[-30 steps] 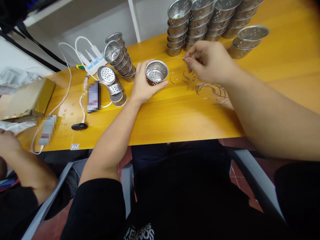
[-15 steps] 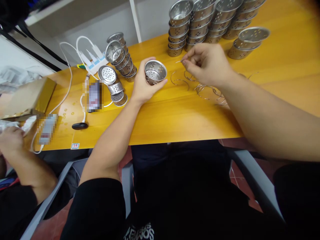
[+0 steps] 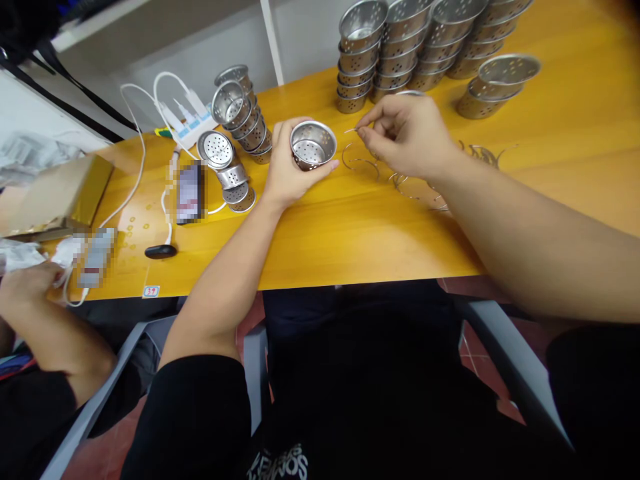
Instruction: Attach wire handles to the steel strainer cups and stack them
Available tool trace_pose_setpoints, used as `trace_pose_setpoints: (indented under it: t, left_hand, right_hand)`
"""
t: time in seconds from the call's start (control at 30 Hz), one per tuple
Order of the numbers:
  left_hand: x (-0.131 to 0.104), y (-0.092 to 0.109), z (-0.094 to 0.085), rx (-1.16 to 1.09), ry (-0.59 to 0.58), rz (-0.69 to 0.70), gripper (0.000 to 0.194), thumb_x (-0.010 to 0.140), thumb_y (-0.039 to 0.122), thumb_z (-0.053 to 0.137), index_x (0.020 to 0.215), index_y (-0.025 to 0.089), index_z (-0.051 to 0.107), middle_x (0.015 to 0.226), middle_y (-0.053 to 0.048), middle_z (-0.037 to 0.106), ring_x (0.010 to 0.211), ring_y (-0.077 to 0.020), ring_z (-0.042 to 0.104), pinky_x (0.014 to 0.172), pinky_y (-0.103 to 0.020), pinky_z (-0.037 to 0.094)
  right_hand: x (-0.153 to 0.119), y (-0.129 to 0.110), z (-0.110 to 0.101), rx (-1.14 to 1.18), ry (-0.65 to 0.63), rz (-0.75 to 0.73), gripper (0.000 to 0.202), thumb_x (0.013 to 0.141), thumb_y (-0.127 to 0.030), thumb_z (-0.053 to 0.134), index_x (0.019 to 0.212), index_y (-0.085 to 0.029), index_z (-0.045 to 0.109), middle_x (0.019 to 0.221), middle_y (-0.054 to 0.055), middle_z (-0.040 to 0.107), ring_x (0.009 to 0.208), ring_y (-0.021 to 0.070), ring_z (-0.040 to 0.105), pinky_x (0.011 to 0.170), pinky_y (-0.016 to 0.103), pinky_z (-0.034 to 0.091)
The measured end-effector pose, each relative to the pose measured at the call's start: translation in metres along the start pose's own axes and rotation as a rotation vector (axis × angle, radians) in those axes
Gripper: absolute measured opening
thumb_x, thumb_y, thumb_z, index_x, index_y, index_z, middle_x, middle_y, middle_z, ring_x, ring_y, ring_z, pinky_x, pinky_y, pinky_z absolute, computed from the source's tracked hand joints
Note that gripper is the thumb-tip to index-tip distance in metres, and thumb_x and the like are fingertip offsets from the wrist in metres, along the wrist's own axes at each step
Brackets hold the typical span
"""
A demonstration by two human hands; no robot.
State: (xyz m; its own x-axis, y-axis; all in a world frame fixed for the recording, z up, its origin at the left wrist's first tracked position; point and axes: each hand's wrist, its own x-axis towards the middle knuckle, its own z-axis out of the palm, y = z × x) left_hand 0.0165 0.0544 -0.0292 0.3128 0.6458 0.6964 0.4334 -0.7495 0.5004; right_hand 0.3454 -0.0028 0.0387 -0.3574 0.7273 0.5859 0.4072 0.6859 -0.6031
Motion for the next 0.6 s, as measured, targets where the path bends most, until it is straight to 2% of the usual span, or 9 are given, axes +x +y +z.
trace_pose_setpoints:
  t: [0.17,0.3,0.4,0.5,0.6]
  left_hand:
    - [-0.002,-0.003,0.004,-0.059,-0.039,-0.019,0.12,0.09,0.109,0.097,0.176,0.041,0.048,0.17,-0.013,0.068,0.165,-0.0436,0.073,0.147,-0.065,0.059]
    - [-0.004,0.0,0.005,-0.071,-0.089,-0.027,0.124,0.094,0.106,0.096,0.184,0.042,0.04,0.176,-0.015,0.068,0.169,-0.0438,0.073,0.149,-0.064,0.058]
    - [-0.002,0.007,0.005,-0.075,-0.094,-0.01,0.115,0.106,0.097,0.091,0.191,0.043,0.036,0.181,-0.015,0.066,0.173,-0.0429,0.071,0.152,-0.063,0.057]
    - [0.001,0.018,0.002,-0.071,-0.07,-0.033,0.101,0.114,0.089,0.083,0.191,0.041,0.04,0.181,-0.017,0.065,0.175,-0.0434,0.069,0.154,-0.066,0.054]
    - [0.002,0.032,-0.004,-0.052,-0.053,-0.072,0.1,0.107,0.095,0.088,0.183,0.04,0.052,0.177,-0.018,0.066,0.174,-0.0453,0.068,0.154,-0.069,0.053]
  right_hand:
    - [-0.001,-0.001,0.001,-0.003,0.01,0.012,0.063,0.128,-0.085,0.083,0.126,-0.021,0.086,0.076,0.0,0.07,0.059,0.0143,0.052,0.059,0.035,0.047]
    - [-0.002,-0.008,0.001,0.011,0.05,-0.015,0.073,0.126,-0.095,0.075,0.125,-0.023,0.083,0.076,0.0,0.067,0.059,0.0143,0.05,0.058,0.036,0.045]
    - [-0.001,-0.013,0.0,0.036,0.06,-0.018,0.077,0.123,-0.102,0.073,0.119,-0.025,0.079,0.075,-0.002,0.062,0.059,0.0139,0.046,0.059,0.037,0.042]
    - [0.0,-0.016,-0.001,0.05,0.043,0.018,0.078,0.118,-0.106,0.077,0.115,-0.028,0.077,0.072,-0.002,0.061,0.058,0.0158,0.045,0.058,0.039,0.041]
    - [0.0,-0.018,-0.002,0.031,0.037,0.046,0.081,0.114,-0.111,0.076,0.113,-0.03,0.077,0.071,-0.001,0.062,0.058,0.0179,0.047,0.058,0.04,0.043]
